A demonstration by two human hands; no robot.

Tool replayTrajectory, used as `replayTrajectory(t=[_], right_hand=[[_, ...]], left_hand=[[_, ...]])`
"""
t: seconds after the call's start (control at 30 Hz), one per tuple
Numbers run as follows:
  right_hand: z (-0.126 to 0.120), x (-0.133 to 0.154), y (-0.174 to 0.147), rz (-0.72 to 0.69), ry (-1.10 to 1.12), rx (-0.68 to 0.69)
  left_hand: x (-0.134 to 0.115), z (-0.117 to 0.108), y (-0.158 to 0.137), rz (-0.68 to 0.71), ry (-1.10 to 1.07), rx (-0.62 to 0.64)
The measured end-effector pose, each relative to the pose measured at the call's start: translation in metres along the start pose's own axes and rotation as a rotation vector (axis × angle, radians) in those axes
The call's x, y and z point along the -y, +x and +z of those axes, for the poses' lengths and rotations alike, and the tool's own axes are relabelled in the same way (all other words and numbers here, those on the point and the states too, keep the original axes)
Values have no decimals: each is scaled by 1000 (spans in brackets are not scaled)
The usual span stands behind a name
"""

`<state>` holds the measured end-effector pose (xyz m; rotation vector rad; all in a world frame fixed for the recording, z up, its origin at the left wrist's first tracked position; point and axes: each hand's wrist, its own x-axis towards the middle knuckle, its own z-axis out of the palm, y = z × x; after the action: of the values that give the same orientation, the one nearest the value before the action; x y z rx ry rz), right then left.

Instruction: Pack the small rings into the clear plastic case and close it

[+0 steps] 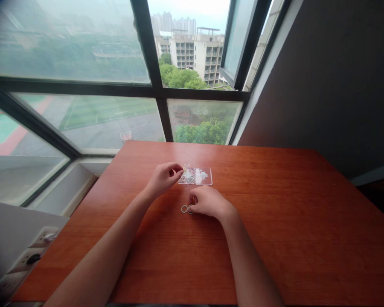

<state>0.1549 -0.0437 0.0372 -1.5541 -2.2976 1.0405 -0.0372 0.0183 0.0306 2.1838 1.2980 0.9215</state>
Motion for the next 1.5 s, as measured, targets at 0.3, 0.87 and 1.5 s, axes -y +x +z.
replayTrajectory(t=[0.3,0.87,1.5], right_hand=[[12,5,10,7,-140,-210],[-1,-3,7,54,-71,-220],[-3,-7,13,-63,116,-580]], left_hand=[[0,1,0,6,-2,7],[0,1,-1,4,17,39],[-12,16,-4,38,-222,177]])
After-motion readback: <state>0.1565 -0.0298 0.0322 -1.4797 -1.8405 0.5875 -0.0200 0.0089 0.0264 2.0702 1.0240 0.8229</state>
